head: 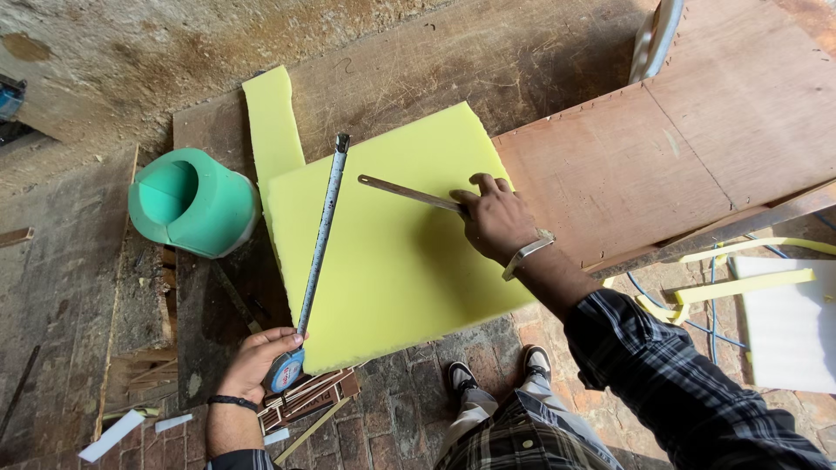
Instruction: The person measures and marks a yellow foam sheet using a tape measure and straightedge, then cuts the foam with a utility knife. They also mark lines on a wooden board and apply adhesive with a spray gun before placing the cut foam onto the board.
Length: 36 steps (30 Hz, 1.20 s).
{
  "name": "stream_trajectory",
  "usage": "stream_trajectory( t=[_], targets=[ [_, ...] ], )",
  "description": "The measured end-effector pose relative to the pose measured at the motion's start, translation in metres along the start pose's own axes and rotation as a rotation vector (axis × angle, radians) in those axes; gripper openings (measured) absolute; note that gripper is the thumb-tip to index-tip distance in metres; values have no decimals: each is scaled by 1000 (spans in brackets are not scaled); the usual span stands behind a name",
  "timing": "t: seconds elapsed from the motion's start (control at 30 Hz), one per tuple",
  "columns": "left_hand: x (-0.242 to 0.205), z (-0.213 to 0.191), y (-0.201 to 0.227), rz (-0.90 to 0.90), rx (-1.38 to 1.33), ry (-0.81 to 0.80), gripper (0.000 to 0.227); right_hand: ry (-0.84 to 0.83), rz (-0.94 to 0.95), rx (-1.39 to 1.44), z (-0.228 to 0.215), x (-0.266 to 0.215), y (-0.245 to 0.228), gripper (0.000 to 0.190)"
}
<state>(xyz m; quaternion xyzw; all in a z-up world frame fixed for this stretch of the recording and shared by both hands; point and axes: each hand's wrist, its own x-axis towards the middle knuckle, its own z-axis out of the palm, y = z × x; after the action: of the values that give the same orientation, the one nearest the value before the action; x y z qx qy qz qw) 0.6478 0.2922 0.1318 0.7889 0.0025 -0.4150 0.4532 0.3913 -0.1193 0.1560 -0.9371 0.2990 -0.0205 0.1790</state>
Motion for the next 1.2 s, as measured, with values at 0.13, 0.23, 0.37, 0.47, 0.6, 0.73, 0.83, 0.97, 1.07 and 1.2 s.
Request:
stream_trajectory(
  t=[0.13,0.23,0.37,0.47,0.6,0.73,0.83,0.97,1.07,1.2],
  targets=[
    [-10,18,7,59,8,122,14,231,-137,-74,38,10,19,60],
    [-12,20,19,231,-108,160,11,162,-121,3,51,9,27,62],
    [18,32,41,338,-400,18,12,241,-117,92,45,8,29,56],
    [81,77,48,362,-257,-11,13,310,-147,128,45,2,27,57],
    [149,150,20,151,-323,-89,28,326,-139,160,44,4,32,60],
    [184,206,-15,-56,-407,-154,40,337,-146,149,48,7,33,57],
    [196,228,-25,-71,-546,-278,41,340,-145,132,45,3,33,59],
    [197,230,-31,-39,-676,-369,38,334,-132,118,40,1,25,60],
    [190,227,-32,7,-661,-255,33,300,-112,99,35,2,23,63],
    [169,189,-29,89,-597,-91,24,295,-60,9,31,-2,19,72]
  ],
)
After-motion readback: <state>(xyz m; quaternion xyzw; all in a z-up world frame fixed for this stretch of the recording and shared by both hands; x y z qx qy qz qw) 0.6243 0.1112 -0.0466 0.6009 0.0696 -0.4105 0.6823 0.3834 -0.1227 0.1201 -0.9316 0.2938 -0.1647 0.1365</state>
